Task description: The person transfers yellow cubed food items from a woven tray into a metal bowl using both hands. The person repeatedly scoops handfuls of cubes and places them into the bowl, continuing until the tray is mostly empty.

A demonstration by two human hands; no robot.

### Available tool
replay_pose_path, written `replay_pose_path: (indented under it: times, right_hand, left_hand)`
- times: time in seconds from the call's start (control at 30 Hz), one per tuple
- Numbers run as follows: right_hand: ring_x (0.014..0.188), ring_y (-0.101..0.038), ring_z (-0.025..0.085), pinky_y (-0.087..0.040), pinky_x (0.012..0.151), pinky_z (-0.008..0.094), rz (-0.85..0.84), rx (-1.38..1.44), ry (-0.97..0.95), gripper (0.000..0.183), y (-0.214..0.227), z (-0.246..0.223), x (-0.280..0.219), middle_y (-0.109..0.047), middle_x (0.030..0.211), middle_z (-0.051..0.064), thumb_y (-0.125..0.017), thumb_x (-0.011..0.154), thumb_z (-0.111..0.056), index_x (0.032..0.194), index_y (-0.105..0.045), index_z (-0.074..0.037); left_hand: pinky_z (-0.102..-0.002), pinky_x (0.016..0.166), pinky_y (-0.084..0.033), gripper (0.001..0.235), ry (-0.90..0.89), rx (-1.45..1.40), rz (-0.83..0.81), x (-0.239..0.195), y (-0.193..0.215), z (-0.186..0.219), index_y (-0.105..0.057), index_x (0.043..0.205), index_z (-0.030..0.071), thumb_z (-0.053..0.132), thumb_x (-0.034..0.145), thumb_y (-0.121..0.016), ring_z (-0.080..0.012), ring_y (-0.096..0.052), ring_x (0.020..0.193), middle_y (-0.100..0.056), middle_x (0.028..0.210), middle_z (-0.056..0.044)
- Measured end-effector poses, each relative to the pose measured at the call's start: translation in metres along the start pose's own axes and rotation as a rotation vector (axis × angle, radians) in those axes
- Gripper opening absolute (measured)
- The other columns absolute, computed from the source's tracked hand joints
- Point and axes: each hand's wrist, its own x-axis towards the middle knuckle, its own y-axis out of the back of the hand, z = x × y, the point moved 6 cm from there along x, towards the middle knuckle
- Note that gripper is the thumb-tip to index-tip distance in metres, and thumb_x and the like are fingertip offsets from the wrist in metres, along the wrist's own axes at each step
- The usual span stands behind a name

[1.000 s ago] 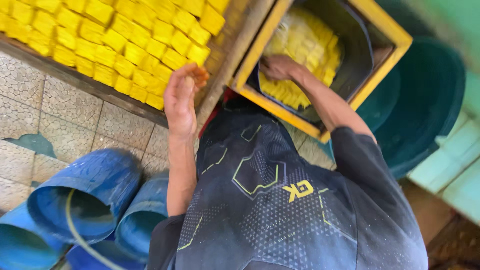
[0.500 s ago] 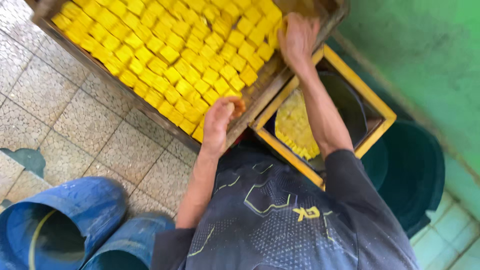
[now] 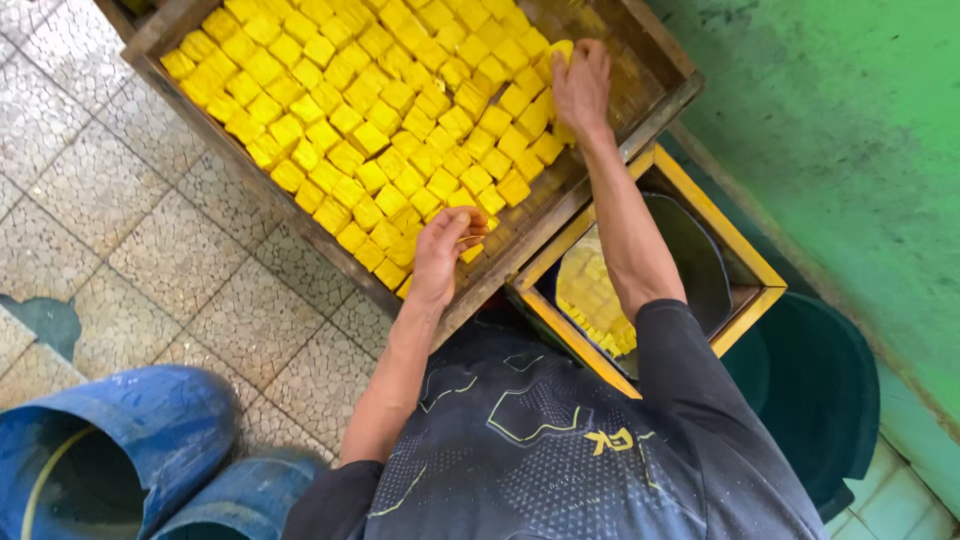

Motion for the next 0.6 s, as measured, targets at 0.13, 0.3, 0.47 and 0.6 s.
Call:
replay_pose_path:
  times: [0.13, 0.3, 0.47, 0.6]
  right_hand:
    - [0.117, -0.053, 0.036, -0.043, 0.101, 0.047, -0.152, 0.092, -0.006, 0.05, 0.016, -0.037, 0.001, -0.057, 0.122, 0.021, -0.075, 0.1, -0.033, 0.129, -0.055, 0.002]
    - [0.123, -0.052, 0.038, -0.042, 0.104, 0.048, -0.436, 0.162, 0.54, 0.061, 0.014, -0.114, -0.032, -0.057, 0.129, 0.018, -0.083, 0.08, -0.04, 0.124, -0.063, -0.003]
    - [0.124, -0.051, 0.04, -0.039, 0.101, 0.059, -0.122, -0.09, 0.207, 0.036, 0.004, -0.077, 0.007, -0.059, 0.127, 0.017, -0.08, 0.09, -0.034, 0.111, -0.07, -0.008]
    - [0.117, -0.056, 0.035, -0.045, 0.1, 0.053, 0.099, -0.033, -0.024, 0.03, -0.007, -0.041, 0.035, -0.061, 0.121, 0.013, -0.072, 0.097, -0.029, 0.114, -0.066, -0.006]
  left_hand:
    - [-0.037, 0.089, -0.055, 0.027, -0.075, -0.003, -0.022, 0.044, -0.022, 0.009, -0.065, 0.116, -0.002, 0.023, 0.105, -0.063, -0.021, -0.068, 0.098, -0.072, 0.107, -0.011]
    - [-0.045, 0.091, -0.057, 0.043, -0.068, -0.122, 0.215, 0.086, -0.02, 0.026, -0.043, 0.136, 0.013, 0.019, 0.097, -0.06, -0.0213, -0.061, 0.113, -0.057, 0.123, -0.004]
    - [-0.047, 0.091, -0.061, 0.034, 0.088, -0.586, 0.09, 0.073, -0.019, 0.005, -0.049, 0.126, -0.006, 0.019, 0.103, -0.056, -0.0416, -0.069, 0.109, -0.065, 0.119, -0.024]
    - [-0.045, 0.095, -0.06, 0.038, 0.08, -0.646, 0.003, 0.055, -0.007, 0.003, -0.053, 0.126, -0.01, 0.023, 0.107, -0.05, -0.0392, -0.069, 0.112, -0.065, 0.123, -0.029]
